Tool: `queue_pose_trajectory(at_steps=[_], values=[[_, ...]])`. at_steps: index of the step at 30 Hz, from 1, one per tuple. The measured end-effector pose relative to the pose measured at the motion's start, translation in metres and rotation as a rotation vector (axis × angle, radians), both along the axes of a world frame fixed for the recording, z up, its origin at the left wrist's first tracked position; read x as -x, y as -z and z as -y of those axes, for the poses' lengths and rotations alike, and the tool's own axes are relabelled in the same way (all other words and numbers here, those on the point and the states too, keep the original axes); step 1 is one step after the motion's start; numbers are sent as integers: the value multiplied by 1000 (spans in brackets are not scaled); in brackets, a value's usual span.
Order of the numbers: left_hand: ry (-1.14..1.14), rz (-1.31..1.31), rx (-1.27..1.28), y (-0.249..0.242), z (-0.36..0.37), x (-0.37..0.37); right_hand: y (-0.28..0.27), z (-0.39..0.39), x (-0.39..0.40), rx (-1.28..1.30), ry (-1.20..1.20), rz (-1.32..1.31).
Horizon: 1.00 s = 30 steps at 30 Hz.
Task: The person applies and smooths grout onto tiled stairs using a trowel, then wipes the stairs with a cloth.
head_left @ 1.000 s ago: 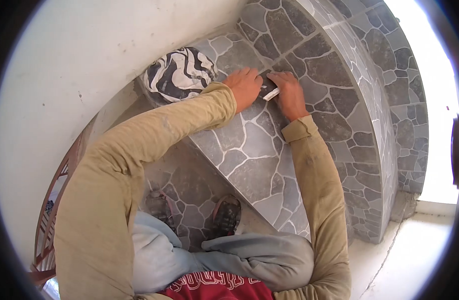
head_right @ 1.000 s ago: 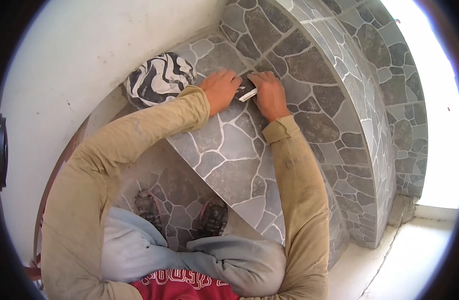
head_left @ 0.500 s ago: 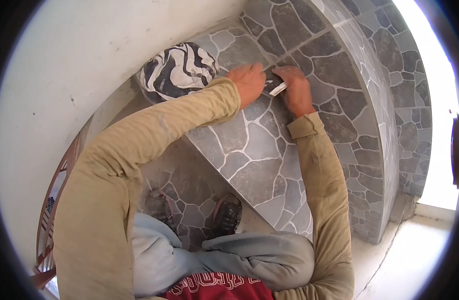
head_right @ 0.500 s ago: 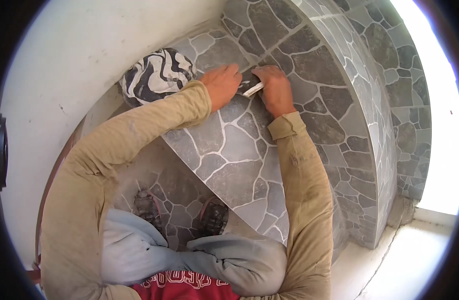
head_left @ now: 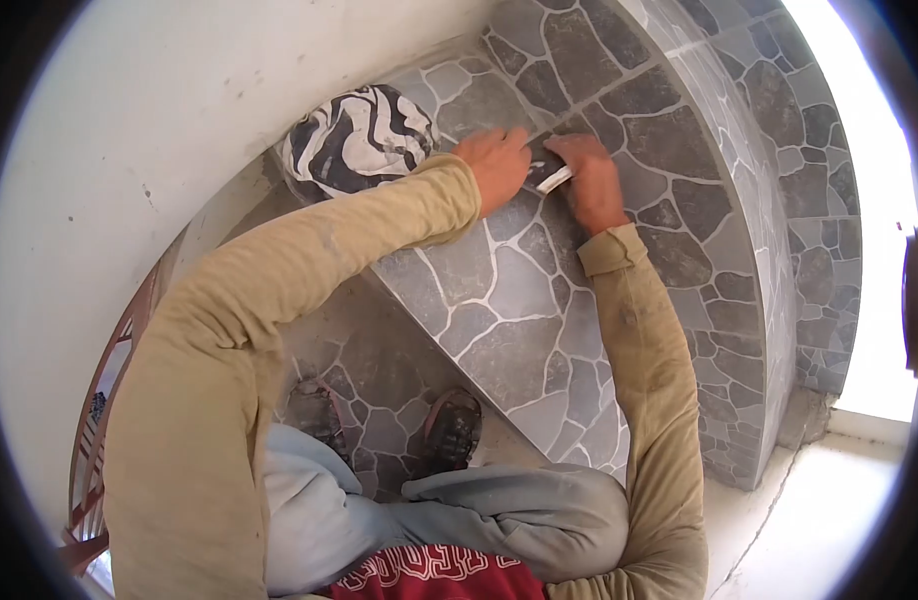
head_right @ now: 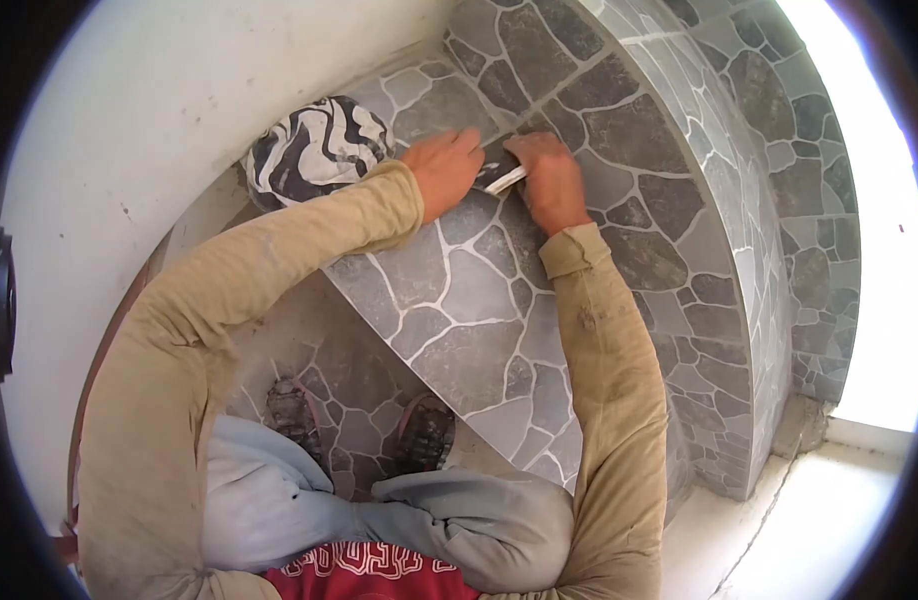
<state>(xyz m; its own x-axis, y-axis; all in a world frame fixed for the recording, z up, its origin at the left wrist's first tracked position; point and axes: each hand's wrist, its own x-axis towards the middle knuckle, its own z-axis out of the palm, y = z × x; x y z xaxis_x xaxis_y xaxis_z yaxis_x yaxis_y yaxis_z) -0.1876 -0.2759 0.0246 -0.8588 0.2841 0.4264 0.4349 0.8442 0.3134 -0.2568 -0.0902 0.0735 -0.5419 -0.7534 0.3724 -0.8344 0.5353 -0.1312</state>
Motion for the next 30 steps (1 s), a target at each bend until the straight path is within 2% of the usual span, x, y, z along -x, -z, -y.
queue_pose_trajectory(at_steps=[4, 7, 12, 14, 16, 17, 19, 30], values=[[1, 134, 27, 0, -1, -9, 16, -6, 1, 43, -38, -41], [-4, 17, 27, -2, -5, -1, 10, -6, 0, 24, -42, -28], [-47, 78, 52, -2, -6, -4, 13, -4, -1, 55, -21, 2], [3, 37, 78, 0, -5, -2, 10, -6, 0, 25, 10, -53], [-68, 94, -33, 1, -9, -3, 11, -8, -6, 56, -52, -19], [-79, 83, -33, -1, -6, 0, 16, -7, -11, 21, 13, -61], [-1, -50, 64, 5, -4, -10, 19, -2, -2, 28, -1, -50], [49, -3, 160, -7, 4, -2, 16, -4, -7, 6, 47, -105]])
